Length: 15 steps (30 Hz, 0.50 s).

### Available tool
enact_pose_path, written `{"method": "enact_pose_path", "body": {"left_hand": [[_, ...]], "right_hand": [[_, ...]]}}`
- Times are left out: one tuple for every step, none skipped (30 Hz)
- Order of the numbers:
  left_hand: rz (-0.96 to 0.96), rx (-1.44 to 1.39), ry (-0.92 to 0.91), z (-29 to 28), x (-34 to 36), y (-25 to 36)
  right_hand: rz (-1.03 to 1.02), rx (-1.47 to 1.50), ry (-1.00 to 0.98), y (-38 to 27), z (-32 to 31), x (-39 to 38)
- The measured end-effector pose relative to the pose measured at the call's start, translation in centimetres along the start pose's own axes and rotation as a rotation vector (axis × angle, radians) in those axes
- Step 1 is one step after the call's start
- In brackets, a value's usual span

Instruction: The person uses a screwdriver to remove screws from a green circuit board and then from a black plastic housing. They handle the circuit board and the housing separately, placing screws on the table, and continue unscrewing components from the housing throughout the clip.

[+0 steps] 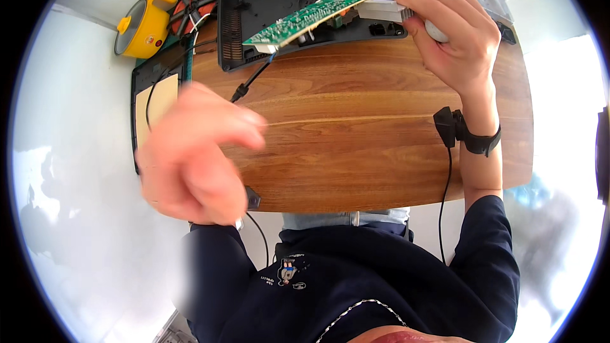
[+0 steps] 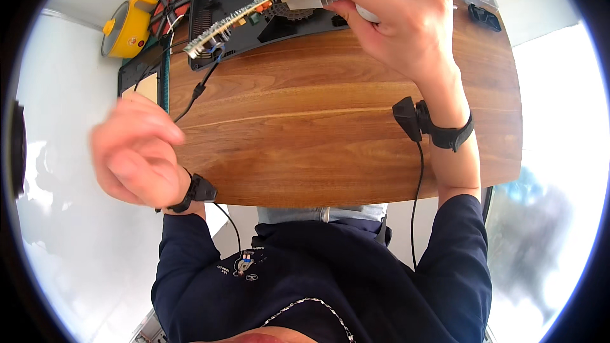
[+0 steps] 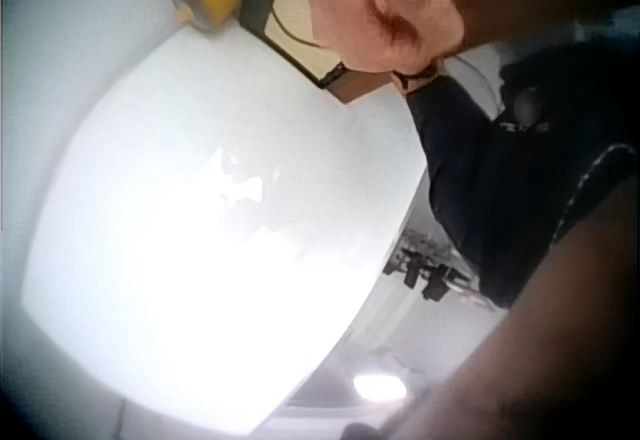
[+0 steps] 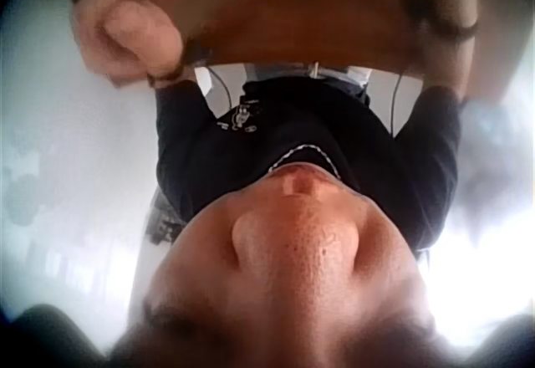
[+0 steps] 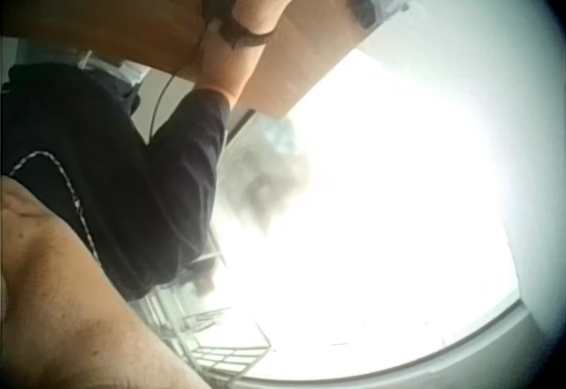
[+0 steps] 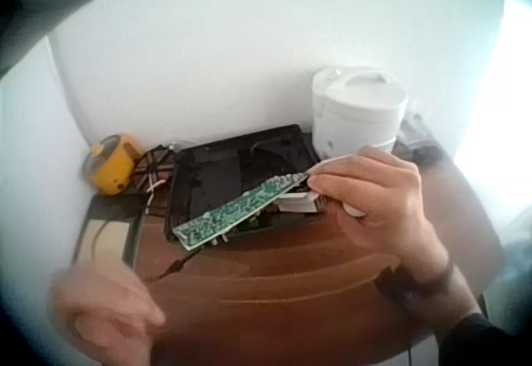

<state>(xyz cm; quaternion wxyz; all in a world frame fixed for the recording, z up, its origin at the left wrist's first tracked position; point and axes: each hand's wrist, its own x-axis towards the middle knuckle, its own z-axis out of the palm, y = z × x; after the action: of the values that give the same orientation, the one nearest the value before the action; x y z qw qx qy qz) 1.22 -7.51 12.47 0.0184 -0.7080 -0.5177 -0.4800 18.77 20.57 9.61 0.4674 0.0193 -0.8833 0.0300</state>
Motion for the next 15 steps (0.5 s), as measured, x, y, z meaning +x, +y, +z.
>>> {"method": "enact_pose_path", "body": {"left_hand": [[-0.067,-0.031,0.166,0.7,-0.1,-1.0],[-0.136,-0.044,0.342,1.5,0.2,-2.3],[-0.318,-0.01,0.456,2.4,1.5,-3.1],[-0.422,-0.04,0.356,2.4,2.6,-4.3],[-0.539,-0.215,0.294,3.0,2.7,-5.7],[-0.696,-0.502,0.242,3.6,2.3,-7.0],[-0.789,-0.741,0.183,4.1,1.7,-8.3],[-0.877,-0.987,0.113,4.7,1.4,-8.8],[-0.898,-1.071,0.055,5.2,1.2,-8.8],[-0.917,-1.153,-0.003,5.8,1.1,-8.3],[-0.94,-1.238,-0.065,6.3,1.2,-7.9],[-0.923,-1.256,-0.05,6.7,1.3,-7.4],[-0.907,-1.273,-0.035,7.1,1.6,-6.9],[-0.889,-1.284,-0.021,7.1,1.7,-6.6],[-0.905,-1.37,0.02,7.0,1.6,-6.4]], "right_hand": [[-0.042,-0.023,0.009,0.4,0.1,-0.4],[-0.099,-0.033,0.024,0.8,0.7,-0.6],[-0.155,-0.035,0.047,0.9,1.3,-0.3],[-0.202,-0.042,0.095,1.1,1.2,-0.2],[-0.254,-0.046,0.132,1.2,1.5,0.0],[-0.308,-0.055,0.162,1.3,1.9,0.1],[-0.328,-0.051,0.18,1.0,2.2,0.1],[-0.337,-0.057,0.167,0.8,2.3,-0.2],[-0.346,-0.061,0.156,0.7,2.3,-0.4],[-0.354,-0.065,0.145,0.7,2.3,-0.6],[-0.337,-0.047,0.114,0.5,2.1,-0.6],[-0.324,-0.015,0.098,0.6,2.2,-0.7],[-0.311,0.017,0.082,0.8,2.4,-0.9],[-0.299,0.048,0.072,1.0,2.6,-0.9],[-0.271,0.073,0.033,1.1,2.5,-0.7]]}}
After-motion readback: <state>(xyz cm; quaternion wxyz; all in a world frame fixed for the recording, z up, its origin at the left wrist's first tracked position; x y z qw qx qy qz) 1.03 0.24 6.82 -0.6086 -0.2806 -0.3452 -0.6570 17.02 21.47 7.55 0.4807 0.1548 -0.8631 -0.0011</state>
